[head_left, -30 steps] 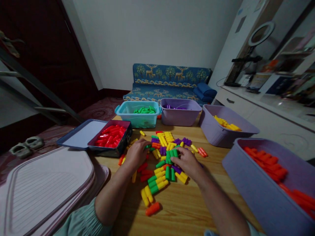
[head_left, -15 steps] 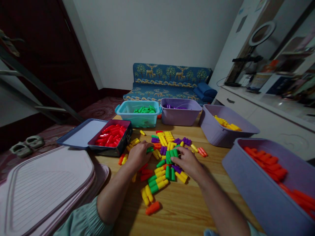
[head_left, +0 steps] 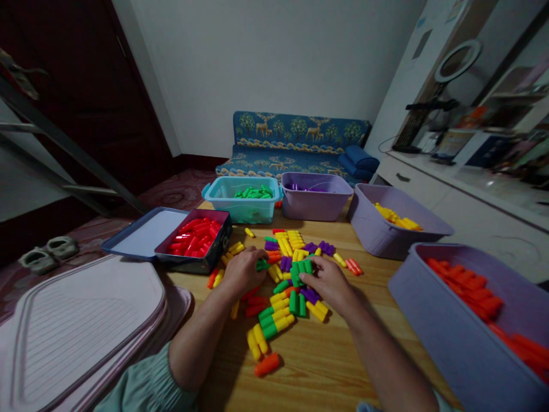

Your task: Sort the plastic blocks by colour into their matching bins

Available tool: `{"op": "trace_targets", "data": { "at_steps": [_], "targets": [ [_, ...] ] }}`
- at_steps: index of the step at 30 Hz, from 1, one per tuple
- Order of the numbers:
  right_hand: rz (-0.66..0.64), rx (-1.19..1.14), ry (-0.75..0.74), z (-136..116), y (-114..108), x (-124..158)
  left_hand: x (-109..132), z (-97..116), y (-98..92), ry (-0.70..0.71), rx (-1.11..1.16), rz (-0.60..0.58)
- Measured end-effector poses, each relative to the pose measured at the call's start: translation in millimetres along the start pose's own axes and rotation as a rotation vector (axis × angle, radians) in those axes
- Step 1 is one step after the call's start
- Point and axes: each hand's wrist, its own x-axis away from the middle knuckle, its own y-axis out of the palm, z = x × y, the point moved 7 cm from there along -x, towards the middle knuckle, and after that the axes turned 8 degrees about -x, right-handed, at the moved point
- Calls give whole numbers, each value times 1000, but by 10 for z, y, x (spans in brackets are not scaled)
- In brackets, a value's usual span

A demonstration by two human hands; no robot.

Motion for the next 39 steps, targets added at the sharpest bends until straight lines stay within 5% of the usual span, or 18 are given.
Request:
{"op": "trace_targets", "data": {
  "at_steps": [8, 12, 17, 20, 23, 28, 39],
  "targets": [
    [19, -4, -24, -13, -20, -6, 4, 28, 47, 31, -70, 18],
    [34, -28, 20, 22, -32, -6, -31, 35, 45, 78, 77, 66],
    [54, -138, 22, -105, 34, 32, -57, 24, -19, -77, 797, 169],
    [11, -261, 22, -203, 143, 70, -27, 113, 147, -273, 1312, -15],
    [-31, -348, 66, -208, 241, 98, 7, 269, 236, -289, 1577, -176],
    [-29, -404, 124, -133, 291, 112, 26, 387, 247, -174, 1667, -273],
    [-96, -439, 222, -176, 377, 171, 66, 433, 213, -190, 1637, -272]
  ]
}}
